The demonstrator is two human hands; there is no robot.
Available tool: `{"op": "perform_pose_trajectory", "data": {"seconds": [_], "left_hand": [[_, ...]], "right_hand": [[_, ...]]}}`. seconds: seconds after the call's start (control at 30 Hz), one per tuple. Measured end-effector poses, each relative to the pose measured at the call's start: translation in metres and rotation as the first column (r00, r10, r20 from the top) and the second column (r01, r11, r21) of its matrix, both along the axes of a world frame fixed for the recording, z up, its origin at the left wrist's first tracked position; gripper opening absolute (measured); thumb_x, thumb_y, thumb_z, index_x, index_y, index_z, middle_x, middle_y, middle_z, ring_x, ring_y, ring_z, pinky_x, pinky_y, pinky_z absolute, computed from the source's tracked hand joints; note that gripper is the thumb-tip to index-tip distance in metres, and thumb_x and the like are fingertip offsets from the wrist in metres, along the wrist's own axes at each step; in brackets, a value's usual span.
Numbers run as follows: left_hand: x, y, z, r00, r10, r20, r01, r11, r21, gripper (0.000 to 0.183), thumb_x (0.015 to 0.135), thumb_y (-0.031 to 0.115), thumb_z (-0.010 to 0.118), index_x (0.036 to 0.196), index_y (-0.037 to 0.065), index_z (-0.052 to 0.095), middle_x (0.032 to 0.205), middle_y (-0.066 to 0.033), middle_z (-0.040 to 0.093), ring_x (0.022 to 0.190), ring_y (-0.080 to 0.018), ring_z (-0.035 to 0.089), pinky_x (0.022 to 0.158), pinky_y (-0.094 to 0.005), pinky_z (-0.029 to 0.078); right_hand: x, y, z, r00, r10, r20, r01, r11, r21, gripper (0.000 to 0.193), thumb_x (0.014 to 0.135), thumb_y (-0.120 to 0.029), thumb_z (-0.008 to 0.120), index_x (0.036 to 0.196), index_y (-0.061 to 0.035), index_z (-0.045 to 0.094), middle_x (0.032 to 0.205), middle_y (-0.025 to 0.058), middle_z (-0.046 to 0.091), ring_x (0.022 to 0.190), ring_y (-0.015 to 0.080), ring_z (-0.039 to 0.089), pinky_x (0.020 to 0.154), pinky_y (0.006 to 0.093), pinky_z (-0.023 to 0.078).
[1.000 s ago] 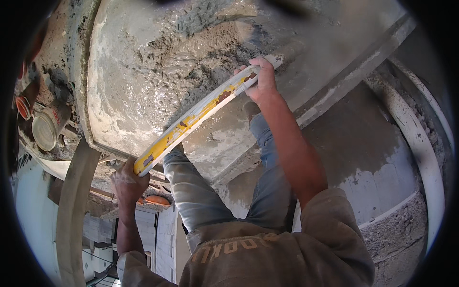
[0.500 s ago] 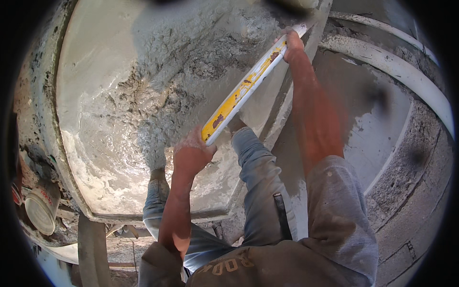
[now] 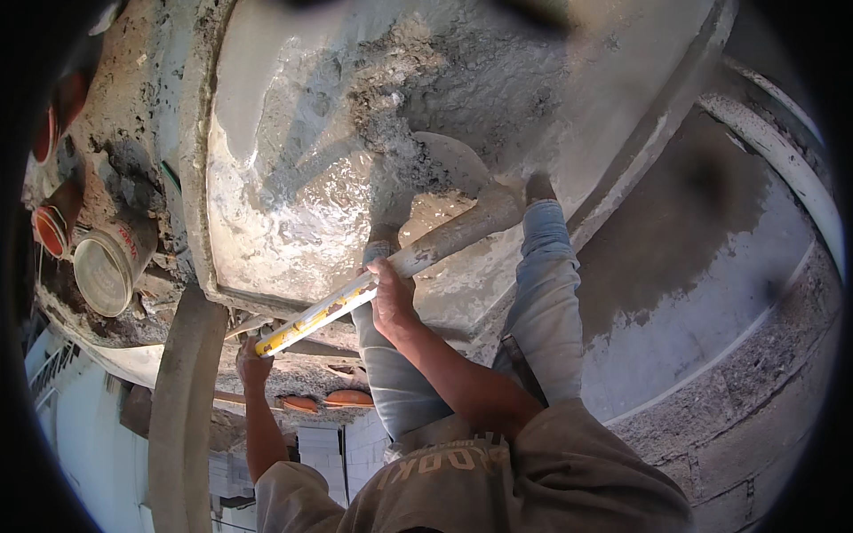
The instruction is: The person uses a long straightedge to level and smooth wet concrete on a floor slab. They repeatedly drag the tool across the surface to distribute the material and create a flat finish.
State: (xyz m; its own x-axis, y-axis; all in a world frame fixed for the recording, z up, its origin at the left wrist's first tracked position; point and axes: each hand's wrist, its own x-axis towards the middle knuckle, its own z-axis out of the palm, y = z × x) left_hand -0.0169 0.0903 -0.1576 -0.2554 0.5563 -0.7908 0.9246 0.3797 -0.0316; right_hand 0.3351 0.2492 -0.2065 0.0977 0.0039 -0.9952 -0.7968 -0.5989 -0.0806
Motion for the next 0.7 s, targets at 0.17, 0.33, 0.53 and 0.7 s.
{"op": "perform_pose_trajectory", "data": {"seconds": [0.17, 0.33, 0.53, 0.7], "left_hand": [[0.034, -0.049, 0.182, 0.991, 0.01, -0.132, -0.026, 0.993, -0.114, 0.029, 0.066, 0.018, 0.076, 0.088, 0.009, 0.061, 0.077, -0.0154, 0.065, 0.075, -0.0398, 0.065, 0.066, -0.0505, 0.052], [0.206, 0.163, 0.186, 0.948, -0.102, -0.302, 0.081, 0.993, -0.081, 0.023, 0.064, 0.014, 0.073, 0.079, 0.009, 0.056, 0.062, -0.0149, 0.062, 0.058, -0.0363, 0.064, 0.053, -0.0466, 0.05], [0.35, 0.286, 0.124, 0.982, -0.073, -0.172, 0.096, 0.987, 0.128, 0.022, 0.066, 0.015, 0.073, 0.079, 0.009, 0.057, 0.064, -0.0133, 0.061, 0.057, -0.0345, 0.063, 0.053, -0.0443, 0.05], [0.452, 0.33, 0.034, 0.996, -0.054, 0.074, 0.032, 0.96, 0.279, 0.02, 0.068, 0.017, 0.072, 0.082, 0.01, 0.059, 0.067, -0.0133, 0.062, 0.06, -0.0342, 0.064, 0.055, -0.0434, 0.05]], "right_hand": [[-0.002, -0.007, 0.027, 0.88, 0.26, -0.396, -0.29, 0.957, -0.016, 0.02, 0.081, -0.017, 0.062, 0.094, -0.0046, 0.052, 0.087, 0.0127, 0.057, 0.079, 0.0275, 0.062, 0.078, 0.0452, 0.051], [0.047, 0.142, -0.1, 0.863, 0.251, -0.438, -0.254, 0.966, 0.053, 0.024, 0.078, -0.016, 0.06, 0.095, -0.0048, 0.049, 0.079, 0.0133, 0.054, 0.071, 0.0294, 0.059, 0.07, 0.0477, 0.052], [0.24, 0.295, -0.108, 0.933, 0.244, -0.265, -0.186, 0.956, 0.228, 0.025, 0.077, -0.016, 0.061, 0.093, -0.0049, 0.046, 0.09, 0.0136, 0.047, 0.083, 0.0326, 0.055, 0.083, 0.0555, 0.05], [0.409, 0.373, -0.113, 0.978, 0.203, -0.056, -0.179, 0.941, 0.287, 0.019, 0.078, -0.013, 0.06, 0.087, -0.0038, 0.047, 0.081, 0.0105, 0.047, 0.077, 0.0287, 0.052, 0.088, 0.0506, 0.048]]}}
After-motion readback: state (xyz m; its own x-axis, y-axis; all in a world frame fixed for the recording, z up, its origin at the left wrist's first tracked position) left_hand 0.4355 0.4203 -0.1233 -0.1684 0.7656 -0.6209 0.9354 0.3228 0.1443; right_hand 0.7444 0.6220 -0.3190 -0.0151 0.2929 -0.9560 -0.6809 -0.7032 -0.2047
